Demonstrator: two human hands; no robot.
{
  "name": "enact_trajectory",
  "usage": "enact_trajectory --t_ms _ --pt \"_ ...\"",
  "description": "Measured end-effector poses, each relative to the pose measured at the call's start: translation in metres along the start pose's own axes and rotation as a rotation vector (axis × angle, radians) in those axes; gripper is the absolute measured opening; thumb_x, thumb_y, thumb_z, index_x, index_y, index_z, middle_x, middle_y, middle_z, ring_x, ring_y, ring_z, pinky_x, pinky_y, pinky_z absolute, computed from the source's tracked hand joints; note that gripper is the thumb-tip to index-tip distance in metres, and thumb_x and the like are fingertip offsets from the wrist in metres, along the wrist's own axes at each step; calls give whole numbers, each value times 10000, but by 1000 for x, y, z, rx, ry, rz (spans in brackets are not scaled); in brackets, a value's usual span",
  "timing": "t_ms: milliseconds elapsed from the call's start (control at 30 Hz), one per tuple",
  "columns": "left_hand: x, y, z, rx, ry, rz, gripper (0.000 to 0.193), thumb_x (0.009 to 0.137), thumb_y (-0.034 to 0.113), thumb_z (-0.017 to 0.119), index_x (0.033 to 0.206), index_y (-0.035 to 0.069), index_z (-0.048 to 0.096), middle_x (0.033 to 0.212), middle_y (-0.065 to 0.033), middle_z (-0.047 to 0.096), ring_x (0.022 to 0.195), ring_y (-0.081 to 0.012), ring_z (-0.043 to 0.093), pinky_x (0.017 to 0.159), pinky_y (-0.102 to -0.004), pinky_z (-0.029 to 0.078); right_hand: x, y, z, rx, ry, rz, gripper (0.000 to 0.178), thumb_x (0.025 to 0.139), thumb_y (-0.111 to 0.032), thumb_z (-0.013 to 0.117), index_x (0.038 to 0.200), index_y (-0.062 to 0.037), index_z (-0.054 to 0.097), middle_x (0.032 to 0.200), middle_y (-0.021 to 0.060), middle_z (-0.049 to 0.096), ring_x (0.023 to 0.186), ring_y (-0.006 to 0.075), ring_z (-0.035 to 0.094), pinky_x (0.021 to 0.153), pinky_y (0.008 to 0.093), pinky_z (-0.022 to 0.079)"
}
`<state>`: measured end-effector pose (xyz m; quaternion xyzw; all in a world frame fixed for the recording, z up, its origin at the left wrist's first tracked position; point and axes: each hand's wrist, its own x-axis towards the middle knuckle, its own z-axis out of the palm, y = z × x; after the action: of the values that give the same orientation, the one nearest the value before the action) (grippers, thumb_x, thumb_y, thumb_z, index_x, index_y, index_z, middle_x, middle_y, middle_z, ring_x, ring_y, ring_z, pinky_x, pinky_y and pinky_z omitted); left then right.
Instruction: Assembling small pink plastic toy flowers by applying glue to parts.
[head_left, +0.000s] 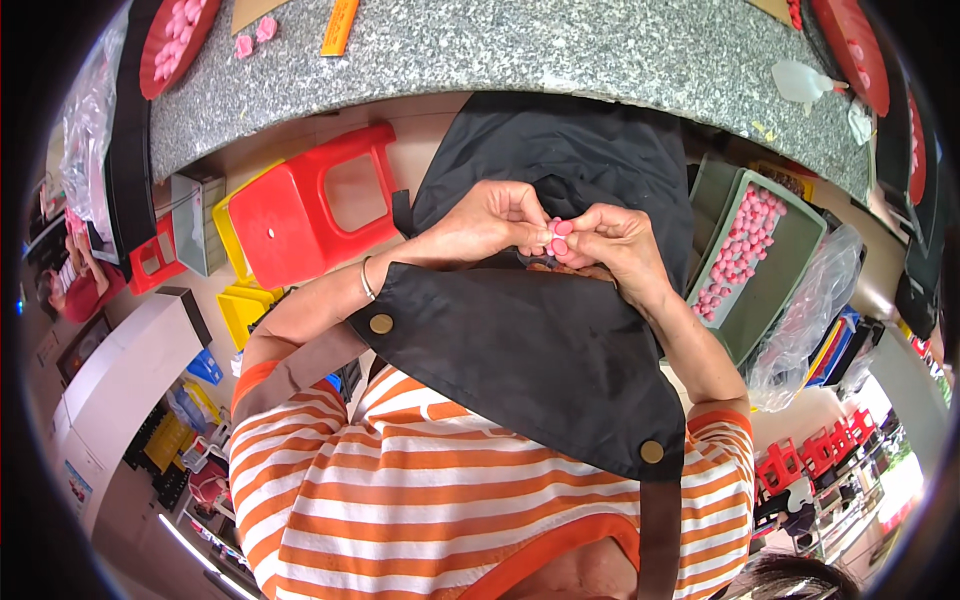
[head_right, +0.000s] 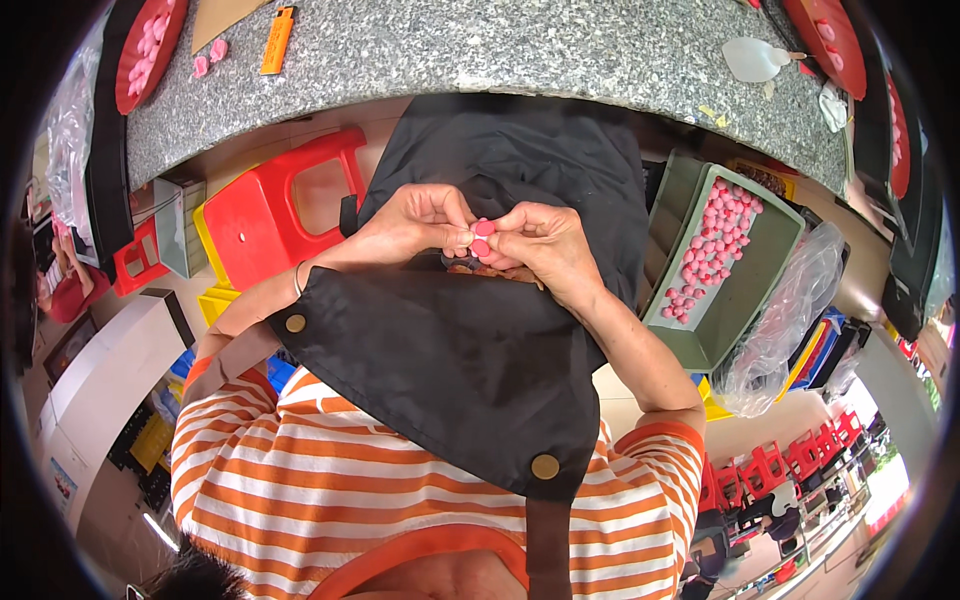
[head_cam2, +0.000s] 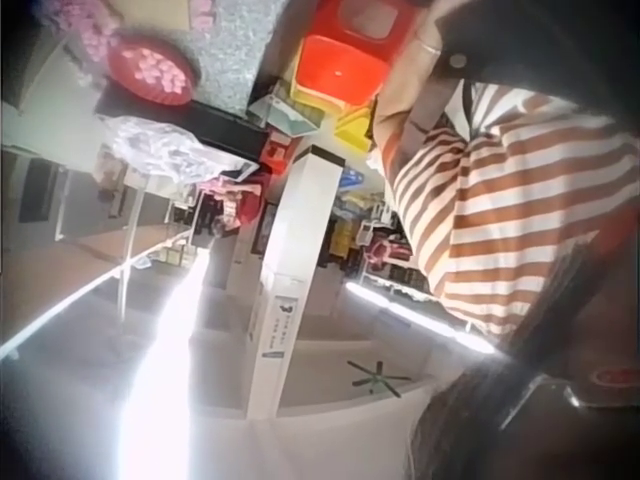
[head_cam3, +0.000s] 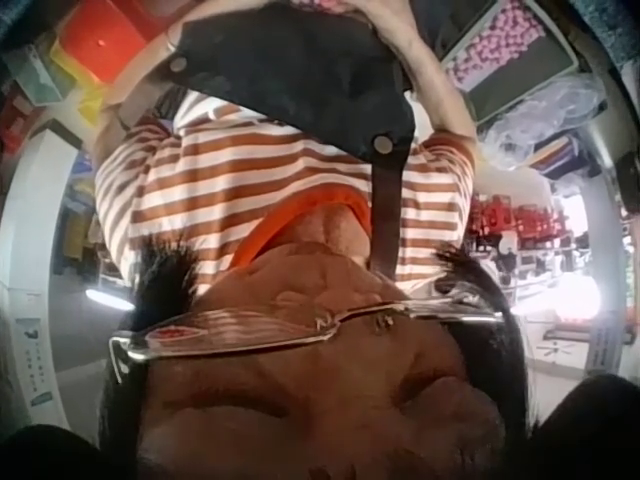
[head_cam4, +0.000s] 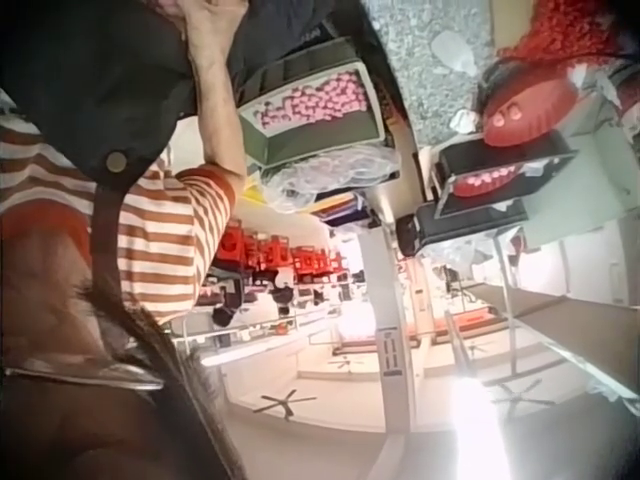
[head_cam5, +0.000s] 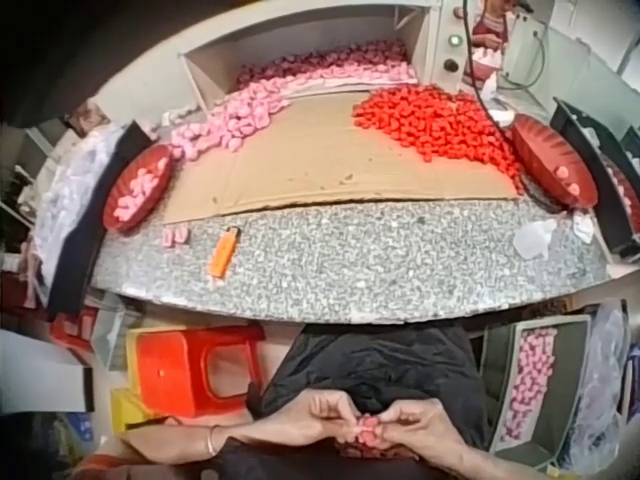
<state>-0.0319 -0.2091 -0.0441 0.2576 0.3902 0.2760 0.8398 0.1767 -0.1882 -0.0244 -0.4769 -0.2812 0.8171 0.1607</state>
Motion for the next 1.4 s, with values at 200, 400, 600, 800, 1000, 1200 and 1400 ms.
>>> enact_trajectory --t_ms 200,400,600,800,1000,1200,1400 --pt "3 24 7 81 25 55 68 816 2 620 778 5 564 861 -86 617 706 -89 549 638 -228 452 1 -16 0 -5 -2 -71 43 814 -4 595 843 13 622 797 105 664 671 123 648 630 238 546" --pt "9 64 13 145 35 202 76 803 -12 621 756 9 565 880 -88 613 690 -81 538 631 -223 447 10 -51 0 -106 -65 -353 49 813 2 596 853 16 620 788 95 650 699 136 646 627 245 548" --pt "17 103 20 259 68 341 97 789 4 644 731 25 570 841 -75 609 681 -70 539 613 -205 442 18 -85 -1 -152 -97 -536 68 817 -18 604 868 23 621 791 103 653 702 145 647 628 253 547" --pt "40 140 9 360 76 466 105 776 4 657 725 30 569 818 -63 608 680 -71 551 615 -208 448 46 -126 -9 -190 -126 -656 79 805 -28 622 867 21 625 783 106 655 693 155 649 622 259 547" --pt "74 183 -5 423 83 586 115 765 -5 661 719 28 561 787 -58 607 700 -83 561 644 -221 458 81 -173 -25 -238 -159 -758 86 800 -24 627 871 24 625 787 105 654 687 156 649 613 266 548" --pt "103 218 -15 439 117 624 107 764 -27 644 720 24 561 802 -58 608 739 -91 567 671 -232 461 113 -211 -41 -239 -178 -786 110 815 -9 615 914 38 608 821 105 658 732 148 651 662 264 551" --pt "135 222 -33 395 85 701 97 764 -48 641 744 7 563 820 -58 591 776 -108 566 707 -255 467 132 -228 -51 -229 -155 -806 111 784 31 627 895 40 627 810 78 626 723 143 637 651 254 545"
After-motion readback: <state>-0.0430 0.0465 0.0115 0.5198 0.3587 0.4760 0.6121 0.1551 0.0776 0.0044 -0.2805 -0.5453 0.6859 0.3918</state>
